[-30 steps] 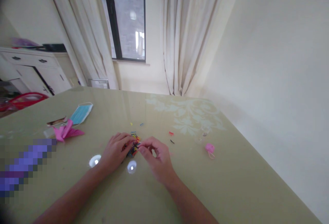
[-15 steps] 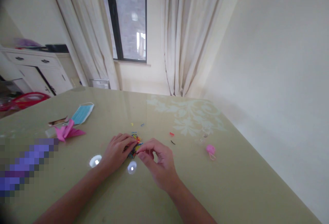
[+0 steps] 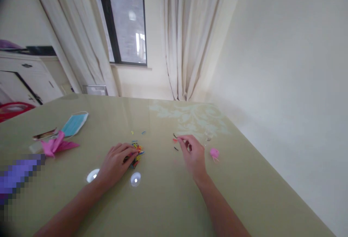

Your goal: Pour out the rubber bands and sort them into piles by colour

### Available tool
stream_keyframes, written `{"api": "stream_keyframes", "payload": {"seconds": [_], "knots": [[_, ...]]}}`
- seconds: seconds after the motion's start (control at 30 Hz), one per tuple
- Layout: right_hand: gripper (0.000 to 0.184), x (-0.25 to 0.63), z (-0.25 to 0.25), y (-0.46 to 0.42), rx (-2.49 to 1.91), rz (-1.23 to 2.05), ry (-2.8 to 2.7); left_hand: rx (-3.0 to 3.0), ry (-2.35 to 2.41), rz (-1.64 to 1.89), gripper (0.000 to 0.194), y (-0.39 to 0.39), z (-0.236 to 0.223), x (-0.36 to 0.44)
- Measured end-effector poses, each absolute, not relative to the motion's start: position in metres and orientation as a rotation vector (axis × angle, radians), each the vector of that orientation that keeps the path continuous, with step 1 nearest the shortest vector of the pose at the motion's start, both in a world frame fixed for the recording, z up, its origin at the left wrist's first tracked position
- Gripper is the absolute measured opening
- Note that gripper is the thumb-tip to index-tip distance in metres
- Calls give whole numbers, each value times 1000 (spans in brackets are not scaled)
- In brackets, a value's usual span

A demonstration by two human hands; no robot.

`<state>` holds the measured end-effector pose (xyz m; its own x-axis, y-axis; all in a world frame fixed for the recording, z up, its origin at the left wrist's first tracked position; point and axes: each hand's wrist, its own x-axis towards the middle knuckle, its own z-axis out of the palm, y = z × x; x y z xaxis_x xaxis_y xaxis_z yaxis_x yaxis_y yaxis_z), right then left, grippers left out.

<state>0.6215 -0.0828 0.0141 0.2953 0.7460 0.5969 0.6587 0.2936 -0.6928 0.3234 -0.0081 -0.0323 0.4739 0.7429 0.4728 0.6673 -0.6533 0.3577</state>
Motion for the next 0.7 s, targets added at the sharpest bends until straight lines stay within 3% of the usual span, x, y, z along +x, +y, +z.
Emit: {"api": "stream_keyframes", "payload": {"seconds": [0.27,0.7], "knots": [[19,655,-18,-70,-1892,143,-1604,2587,1235,911,18,-7,-33,321],[23,645,-21,-71,-1998,141,-1811,2605,1347,850,20,-10,-30,323]]}}
